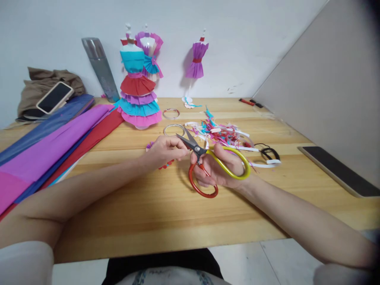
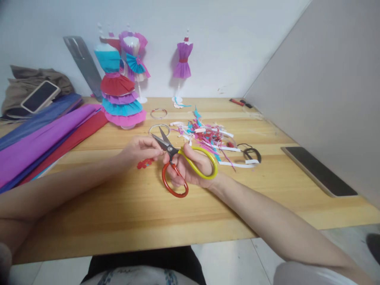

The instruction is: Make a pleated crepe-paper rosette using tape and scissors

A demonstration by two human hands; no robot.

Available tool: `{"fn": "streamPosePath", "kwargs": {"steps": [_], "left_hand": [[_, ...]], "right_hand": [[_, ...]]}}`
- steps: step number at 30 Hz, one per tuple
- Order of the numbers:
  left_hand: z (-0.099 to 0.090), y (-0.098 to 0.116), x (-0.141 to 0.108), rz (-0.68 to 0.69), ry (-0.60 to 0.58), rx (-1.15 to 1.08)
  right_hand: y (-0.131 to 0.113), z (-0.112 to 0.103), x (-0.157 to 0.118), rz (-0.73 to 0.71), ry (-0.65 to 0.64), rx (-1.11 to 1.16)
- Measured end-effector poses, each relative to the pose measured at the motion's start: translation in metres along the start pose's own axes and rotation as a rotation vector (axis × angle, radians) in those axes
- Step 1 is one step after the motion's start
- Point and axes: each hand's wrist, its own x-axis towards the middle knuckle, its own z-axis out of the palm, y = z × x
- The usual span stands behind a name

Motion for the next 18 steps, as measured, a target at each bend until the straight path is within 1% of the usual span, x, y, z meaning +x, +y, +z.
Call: {"fn": "streamPosePath", "kwargs": {"steps": [6,8,12,15,18], "left_hand": [[-0.001,-0.003,0.0,-0.005,-0.006,-0.042],[0.0,-0.006,0.001,-0.007,-0.019,-0.051],[0.003,-0.01,0.003,0.035,-0.069,-0.096],[0.004,-0.01,0.003,0.077,-0.076,-0.087],[0.003,-0.012,0.004,0.126,-0.032,-0.115]], "right_hand": [[0.001,0.001,0.001,0.006,-0.036,0.024],[0.001,0.002,0.001,0.01,-0.046,0.048],[0.004,0.002,0.0,0.032,-0.05,0.111],[0.012,0.0,0.0,0.055,-0.104,0.152],[0.016,0.001,-0.003,0.071,-0.173,0.148]]}}
